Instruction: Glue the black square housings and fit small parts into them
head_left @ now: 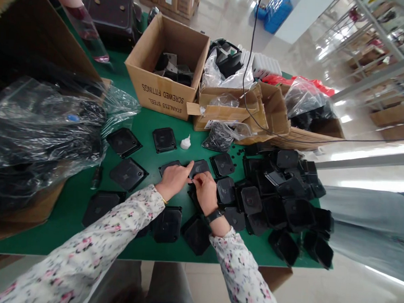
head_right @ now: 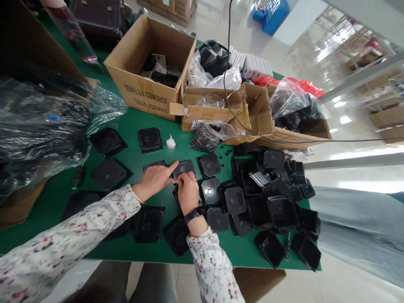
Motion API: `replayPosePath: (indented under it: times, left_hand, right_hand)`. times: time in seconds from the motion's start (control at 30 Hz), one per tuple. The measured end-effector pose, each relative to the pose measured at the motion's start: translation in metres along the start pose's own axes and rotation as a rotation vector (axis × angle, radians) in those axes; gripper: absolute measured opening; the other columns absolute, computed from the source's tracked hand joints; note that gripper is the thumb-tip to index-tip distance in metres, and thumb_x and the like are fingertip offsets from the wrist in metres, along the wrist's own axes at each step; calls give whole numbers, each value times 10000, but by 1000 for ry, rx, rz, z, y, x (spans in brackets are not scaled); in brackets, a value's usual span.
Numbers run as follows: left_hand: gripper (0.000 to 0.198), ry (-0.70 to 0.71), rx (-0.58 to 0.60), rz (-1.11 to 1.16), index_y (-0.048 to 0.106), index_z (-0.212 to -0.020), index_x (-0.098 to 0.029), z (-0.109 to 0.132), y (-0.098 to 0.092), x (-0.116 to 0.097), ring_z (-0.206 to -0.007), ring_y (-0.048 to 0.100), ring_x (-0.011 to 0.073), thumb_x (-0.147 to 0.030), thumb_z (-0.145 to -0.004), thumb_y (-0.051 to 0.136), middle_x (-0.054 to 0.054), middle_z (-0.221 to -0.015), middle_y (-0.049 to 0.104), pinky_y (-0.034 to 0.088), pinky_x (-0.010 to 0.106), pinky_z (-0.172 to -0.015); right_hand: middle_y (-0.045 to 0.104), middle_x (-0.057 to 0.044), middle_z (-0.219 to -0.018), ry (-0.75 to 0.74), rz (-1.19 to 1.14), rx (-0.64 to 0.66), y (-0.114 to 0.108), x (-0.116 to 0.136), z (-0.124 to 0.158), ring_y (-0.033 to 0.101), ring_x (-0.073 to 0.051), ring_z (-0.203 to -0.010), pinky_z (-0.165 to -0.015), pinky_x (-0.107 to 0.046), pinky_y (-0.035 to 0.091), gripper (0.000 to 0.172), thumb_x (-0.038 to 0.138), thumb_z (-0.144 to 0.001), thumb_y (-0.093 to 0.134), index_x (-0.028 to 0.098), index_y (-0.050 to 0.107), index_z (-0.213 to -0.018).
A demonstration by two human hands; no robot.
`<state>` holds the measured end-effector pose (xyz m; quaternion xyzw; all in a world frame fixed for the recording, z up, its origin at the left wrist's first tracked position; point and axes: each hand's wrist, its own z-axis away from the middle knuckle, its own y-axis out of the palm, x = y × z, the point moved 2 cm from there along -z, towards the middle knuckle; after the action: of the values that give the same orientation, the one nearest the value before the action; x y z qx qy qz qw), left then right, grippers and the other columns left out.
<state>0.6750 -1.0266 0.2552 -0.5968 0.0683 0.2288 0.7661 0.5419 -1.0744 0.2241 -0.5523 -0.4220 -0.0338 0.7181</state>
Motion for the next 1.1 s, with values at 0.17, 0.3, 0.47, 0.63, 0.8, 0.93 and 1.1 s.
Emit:
replayPosePath:
  times: [0.17, 0.3, 0.47, 0.63, 0.8, 0.93, 1.1]
  left_hand:
    - [678, 33, 27, -78, 386, -1387, -179, -6, 1, 1, -875, 661, 295, -374, -805, 674, 149, -892, 701, 449, 313, -668]
    - [662, 47, 30, -105, 391, -1385, -186, -6, 3, 2, -853, 666, 290, -376, -813, 664, 138, -873, 702, 452, 309, -645]
    - [644, 48, 29, -109, 377, -1393, -181, -5, 4, 3, -854, 667, 281, -373, -835, 635, 133, -869, 701, 450, 302, -644]
    - [614, 43, 29, -85, 369, -1395, -196, -3, 5, 5, -862, 666, 273, -370, -856, 606, 125, -882, 703, 451, 300, -653]
    - [624, 37, 17, -60, 376, -1391, -190, -3, 8, 6, -862, 667, 278, -368, -845, 621, 125, -883, 705, 452, 304, -646]
    - [661, 31, 6, -52, 371, -1393, -172, -2, 9, 6, -876, 664, 285, -372, -826, 647, 136, -901, 702, 458, 312, -655]
    - [607, 31, -17, -54, 389, -1385, -188, 0, 10, 7, -853, 665, 282, -386, -853, 607, 129, -887, 698, 458, 316, -648]
  right_hand:
    - [603, -90, -913, -169, 145, 77, -4, 0, 9, 555, -213, -876, -810, -329, 467, 193, 127, -906, 458, 156, 649, -927]
    - [612, -106, -977, -336, 236, 173, -12, -3, 10, 544, -232, -928, -850, -348, 469, 238, 98, -907, 446, 142, 643, -1033]
    - [610, -90, -908, -410, 326, 187, -9, -7, 6, 544, -225, -885, -834, -345, 468, 217, 129, -922, 444, 160, 657, -895]
    - [594, -101, -882, -345, 414, 107, -2, -8, 11, 540, -220, -867, -805, -340, 455, 207, 179, -943, 428, 134, 625, -898]
    - [602, -89, -872, -365, 539, 163, -8, 1, 12, 544, -206, -840, -778, -315, 439, 202, 173, -947, 421, 141, 618, -922]
    - [606, -94, -820, -414, 660, 276, -14, 17, 8, 555, -208, -775, -699, -308, 424, 203, 93, -909, 445, 138, 625, -828]
    - [607, -120, -804, -435, 748, 373, -12, 32, 0, 559, -234, -751, -640, -323, 403, 215, 78, -898, 442, 116, 633, -807]
